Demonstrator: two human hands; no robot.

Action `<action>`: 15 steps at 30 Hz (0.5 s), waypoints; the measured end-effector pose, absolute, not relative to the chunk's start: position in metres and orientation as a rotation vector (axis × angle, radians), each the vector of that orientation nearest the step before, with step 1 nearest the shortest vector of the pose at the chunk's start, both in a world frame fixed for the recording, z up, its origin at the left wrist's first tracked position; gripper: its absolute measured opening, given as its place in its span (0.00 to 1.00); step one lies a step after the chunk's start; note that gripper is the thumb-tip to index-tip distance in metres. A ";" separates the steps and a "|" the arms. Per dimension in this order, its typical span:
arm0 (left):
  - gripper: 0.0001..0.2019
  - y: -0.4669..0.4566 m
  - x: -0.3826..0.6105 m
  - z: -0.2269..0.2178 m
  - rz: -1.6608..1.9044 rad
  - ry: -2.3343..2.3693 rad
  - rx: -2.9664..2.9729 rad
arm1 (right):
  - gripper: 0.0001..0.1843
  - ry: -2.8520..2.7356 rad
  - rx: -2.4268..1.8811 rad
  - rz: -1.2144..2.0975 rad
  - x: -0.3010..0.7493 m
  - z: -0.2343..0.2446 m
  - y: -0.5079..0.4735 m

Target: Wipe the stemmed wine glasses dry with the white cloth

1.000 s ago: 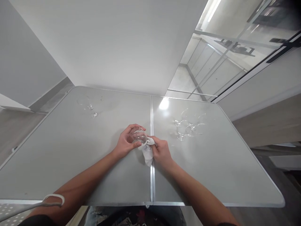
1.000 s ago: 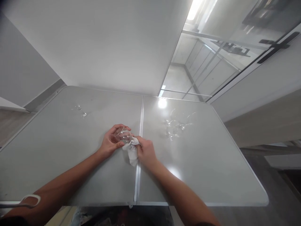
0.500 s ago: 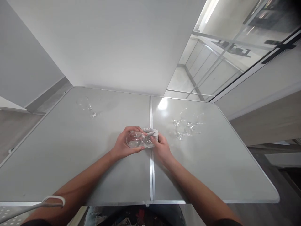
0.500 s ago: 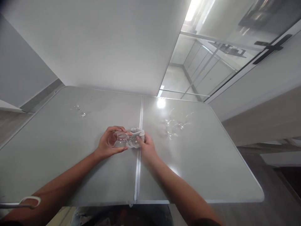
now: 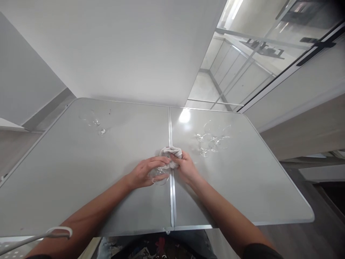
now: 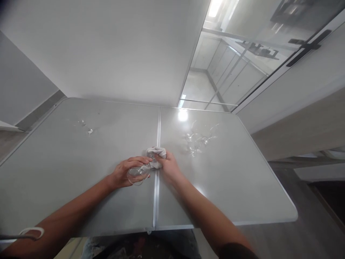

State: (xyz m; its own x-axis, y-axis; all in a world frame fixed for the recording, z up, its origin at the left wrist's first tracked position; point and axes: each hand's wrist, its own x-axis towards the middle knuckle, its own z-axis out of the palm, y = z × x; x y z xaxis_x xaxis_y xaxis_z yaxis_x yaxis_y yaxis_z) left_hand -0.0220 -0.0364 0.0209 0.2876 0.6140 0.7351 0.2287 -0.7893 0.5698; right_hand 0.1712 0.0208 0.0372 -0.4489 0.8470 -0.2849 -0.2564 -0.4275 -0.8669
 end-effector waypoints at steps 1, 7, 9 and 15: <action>0.36 -0.037 -0.022 0.021 1.493 0.761 2.203 | 0.20 -1.045 -0.968 1.977 0.173 0.038 0.022; 0.25 -0.040 -0.019 0.030 1.266 0.668 2.229 | 0.16 -1.277 -1.115 1.702 0.181 0.029 0.027; 0.24 -0.040 -0.018 0.031 1.291 0.654 2.264 | 0.18 -1.217 -1.160 1.619 0.181 0.028 0.027; 0.32 -0.037 -0.020 0.027 1.329 0.653 2.267 | 0.19 -1.138 -0.985 1.912 0.179 0.033 0.028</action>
